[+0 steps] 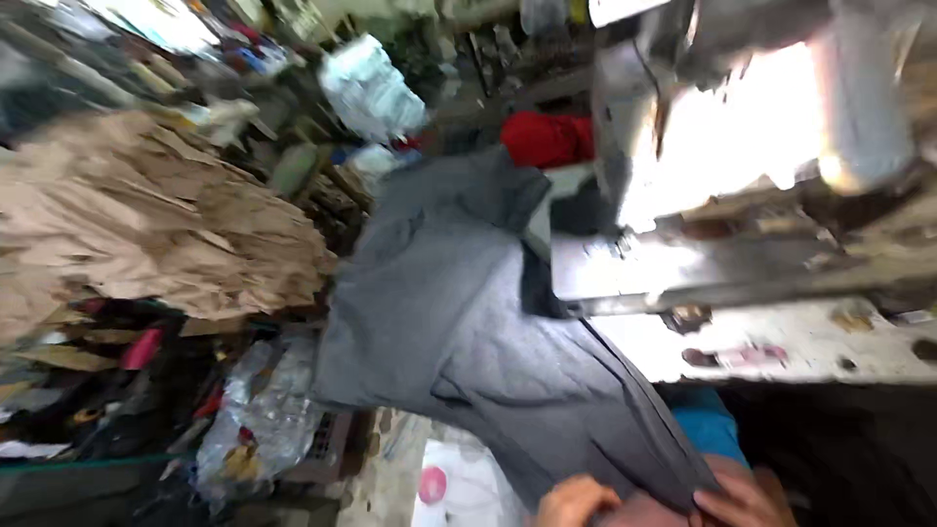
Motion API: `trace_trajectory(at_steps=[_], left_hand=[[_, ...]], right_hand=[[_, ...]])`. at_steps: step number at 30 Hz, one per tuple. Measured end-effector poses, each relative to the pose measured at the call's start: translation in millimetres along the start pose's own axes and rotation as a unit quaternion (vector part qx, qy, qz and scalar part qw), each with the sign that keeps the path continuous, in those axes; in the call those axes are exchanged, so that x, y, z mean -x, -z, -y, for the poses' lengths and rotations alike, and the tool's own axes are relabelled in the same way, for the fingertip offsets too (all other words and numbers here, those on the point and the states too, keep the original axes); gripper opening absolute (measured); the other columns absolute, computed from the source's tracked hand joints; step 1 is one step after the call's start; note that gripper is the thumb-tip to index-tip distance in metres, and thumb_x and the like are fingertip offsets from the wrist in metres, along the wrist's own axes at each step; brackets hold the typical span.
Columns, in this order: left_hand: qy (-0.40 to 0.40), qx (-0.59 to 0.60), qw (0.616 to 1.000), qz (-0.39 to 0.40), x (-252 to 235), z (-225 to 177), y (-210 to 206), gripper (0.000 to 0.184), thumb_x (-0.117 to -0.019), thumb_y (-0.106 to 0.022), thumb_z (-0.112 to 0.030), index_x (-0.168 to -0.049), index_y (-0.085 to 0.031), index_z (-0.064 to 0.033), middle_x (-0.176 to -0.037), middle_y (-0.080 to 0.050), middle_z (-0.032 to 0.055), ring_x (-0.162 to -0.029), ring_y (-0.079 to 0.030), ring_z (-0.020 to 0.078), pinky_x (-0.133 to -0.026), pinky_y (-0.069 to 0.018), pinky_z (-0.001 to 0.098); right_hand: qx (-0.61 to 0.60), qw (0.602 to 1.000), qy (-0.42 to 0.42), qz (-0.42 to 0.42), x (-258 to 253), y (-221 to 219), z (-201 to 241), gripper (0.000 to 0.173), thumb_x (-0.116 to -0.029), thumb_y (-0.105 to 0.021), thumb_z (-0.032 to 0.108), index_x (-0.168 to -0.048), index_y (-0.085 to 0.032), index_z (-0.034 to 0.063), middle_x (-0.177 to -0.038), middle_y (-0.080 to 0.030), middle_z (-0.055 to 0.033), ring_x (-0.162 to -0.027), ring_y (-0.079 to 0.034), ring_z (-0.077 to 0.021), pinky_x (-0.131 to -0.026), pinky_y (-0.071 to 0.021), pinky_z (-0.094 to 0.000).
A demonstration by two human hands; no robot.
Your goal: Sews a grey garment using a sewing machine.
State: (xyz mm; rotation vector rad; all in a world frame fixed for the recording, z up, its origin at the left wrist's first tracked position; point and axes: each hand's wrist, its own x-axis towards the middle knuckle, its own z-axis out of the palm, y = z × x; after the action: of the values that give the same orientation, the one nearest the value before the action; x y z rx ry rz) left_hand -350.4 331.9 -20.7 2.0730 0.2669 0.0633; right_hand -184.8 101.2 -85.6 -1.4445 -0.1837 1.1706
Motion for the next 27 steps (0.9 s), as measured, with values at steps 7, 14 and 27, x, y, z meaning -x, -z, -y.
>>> trace_trajectory(at_steps=[7,14,27], left_hand=[[-0.098,0.064,0.991,-0.060,-19,-24,-36,0.015,-0.0969,-0.066,-0.012,-0.095,-0.073,0.0012,-0.097,-0.076,0.0094,-0.095,-0.072,0.0105,-0.090,-0.0583,0.0237],[-0.093,0.130,0.987,-0.031,-45,-41,-8,0.030,-0.0960,-0.072,-0.028,-0.106,-0.065,-0.0001,-0.110,-0.071,0.0085,-0.106,-0.068,0.0096,-0.094,-0.0570,0.0268],[-0.190,-0.303,0.930,-0.085,-11,-116,97,0.019,-0.1066,-0.054,-0.024,-0.108,-0.067,-0.0089,-0.072,-0.061,0.0075,-0.063,-0.057,0.0177,-0.056,-0.0447,0.0276]], right_hand=[[-0.014,0.960,0.278,0.027,-1,-46,55,0.015,-0.0952,-0.072,0.033,-0.092,-0.072,0.0178,-0.083,-0.069,0.0200,-0.075,-0.061,0.0130,-0.068,-0.0531,-0.0097],[0.025,0.955,0.292,0.038,-14,-45,90,0.015,-0.0927,-0.074,0.019,-0.081,-0.071,0.0096,-0.075,-0.067,0.0156,-0.069,-0.059,0.0123,-0.063,-0.0495,-0.0090],[0.305,0.825,0.423,-0.217,30,-50,91,0.014,-0.0870,-0.063,0.003,-0.097,-0.072,0.0018,-0.094,-0.075,-0.0073,-0.090,-0.070,-0.0045,-0.082,-0.0558,-0.0165]])
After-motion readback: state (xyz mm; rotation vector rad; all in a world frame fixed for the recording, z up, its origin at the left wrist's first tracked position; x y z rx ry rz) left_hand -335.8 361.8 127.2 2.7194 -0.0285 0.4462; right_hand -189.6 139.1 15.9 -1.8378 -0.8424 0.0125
